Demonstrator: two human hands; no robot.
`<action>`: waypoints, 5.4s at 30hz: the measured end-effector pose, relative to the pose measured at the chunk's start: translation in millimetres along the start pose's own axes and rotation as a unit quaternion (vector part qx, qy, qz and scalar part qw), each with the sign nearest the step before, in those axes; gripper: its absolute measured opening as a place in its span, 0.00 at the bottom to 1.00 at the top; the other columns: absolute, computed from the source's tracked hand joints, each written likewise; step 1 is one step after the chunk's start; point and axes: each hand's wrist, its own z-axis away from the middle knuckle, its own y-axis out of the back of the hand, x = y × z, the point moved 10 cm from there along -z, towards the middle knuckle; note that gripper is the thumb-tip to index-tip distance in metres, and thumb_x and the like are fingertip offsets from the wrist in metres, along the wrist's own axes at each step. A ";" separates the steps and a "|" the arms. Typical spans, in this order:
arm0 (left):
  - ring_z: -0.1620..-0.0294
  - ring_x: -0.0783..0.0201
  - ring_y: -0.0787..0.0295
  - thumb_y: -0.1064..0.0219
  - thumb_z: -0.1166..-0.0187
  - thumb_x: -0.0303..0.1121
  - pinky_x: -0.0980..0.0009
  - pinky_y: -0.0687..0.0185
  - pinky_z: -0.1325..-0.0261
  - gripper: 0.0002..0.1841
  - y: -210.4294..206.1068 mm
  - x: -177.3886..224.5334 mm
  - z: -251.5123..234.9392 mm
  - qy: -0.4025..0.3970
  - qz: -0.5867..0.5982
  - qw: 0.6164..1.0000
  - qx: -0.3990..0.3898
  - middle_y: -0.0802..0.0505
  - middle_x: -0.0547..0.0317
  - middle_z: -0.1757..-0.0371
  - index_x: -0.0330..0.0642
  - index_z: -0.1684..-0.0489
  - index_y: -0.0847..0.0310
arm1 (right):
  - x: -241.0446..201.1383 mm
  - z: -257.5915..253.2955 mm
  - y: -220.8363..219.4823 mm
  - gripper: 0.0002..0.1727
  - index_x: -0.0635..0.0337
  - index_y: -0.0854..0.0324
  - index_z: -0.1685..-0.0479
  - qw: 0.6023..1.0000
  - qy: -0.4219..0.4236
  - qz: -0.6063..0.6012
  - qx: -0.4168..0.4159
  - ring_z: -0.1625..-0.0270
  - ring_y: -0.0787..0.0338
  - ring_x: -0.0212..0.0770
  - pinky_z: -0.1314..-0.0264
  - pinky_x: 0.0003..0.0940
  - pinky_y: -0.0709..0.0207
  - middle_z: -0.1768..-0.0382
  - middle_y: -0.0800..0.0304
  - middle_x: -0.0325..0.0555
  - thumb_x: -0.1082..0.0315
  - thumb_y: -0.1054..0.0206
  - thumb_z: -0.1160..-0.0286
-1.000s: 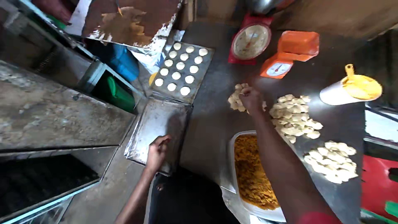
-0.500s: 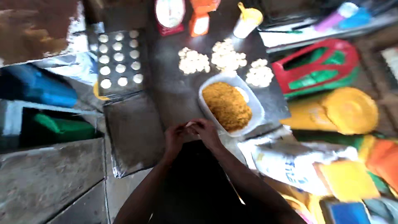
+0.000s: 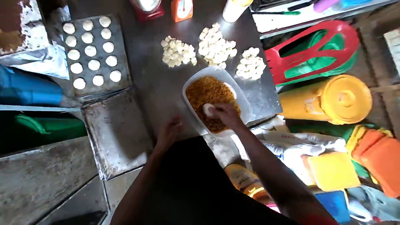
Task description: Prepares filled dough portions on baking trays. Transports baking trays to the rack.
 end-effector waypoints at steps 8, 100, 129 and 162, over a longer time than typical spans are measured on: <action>0.43 0.56 0.06 0.40 0.11 0.36 0.56 0.09 0.37 0.18 63.4 -11.9 -1.9 0.036 -0.058 0.984 0.166 0.06 0.51 0.39 0.38 0.28 0.19 | 19.7 -46.7 -50.9 0.21 0.55 0.15 0.34 0.881 0.138 0.394 -0.220 0.36 0.12 0.59 0.35 0.64 0.18 0.33 0.14 0.54 0.60 0.25 0.25; 0.34 0.52 0.13 0.31 0.20 0.36 0.55 0.13 0.32 0.25 53.4 -134.9 -0.1 0.083 -0.288 0.950 0.083 0.22 0.43 0.22 0.39 0.24 0.24 | 28.8 -32.1 -241.3 0.16 0.49 0.09 0.38 0.980 0.081 0.103 -0.150 0.42 0.10 0.45 0.37 0.45 0.13 0.43 0.11 0.51 0.62 0.26 0.22; 0.03 0.44 0.68 0.45 0.14 0.51 0.31 0.67 0.09 0.38 214.2 -175.2 126.4 0.136 -0.466 0.846 0.220 0.52 0.60 0.02 0.61 0.03 0.53 | -290.7 -94.4 -568.7 0.21 0.55 0.17 0.26 0.813 0.502 0.248 -0.161 0.21 0.19 0.47 0.17 0.44 0.25 0.23 0.18 0.49 0.68 0.36 0.16; 0.26 0.58 0.17 0.33 0.17 0.31 0.61 0.17 0.25 0.19 160.3 2.3 81.3 -0.072 -0.217 0.894 0.385 0.13 0.47 0.29 0.37 0.29 0.17 | -220.1 -269.1 -121.9 0.17 0.65 0.15 0.43 0.942 0.196 0.268 0.035 0.38 0.14 0.67 0.38 0.70 0.21 0.43 0.12 0.65 0.65 0.28 0.28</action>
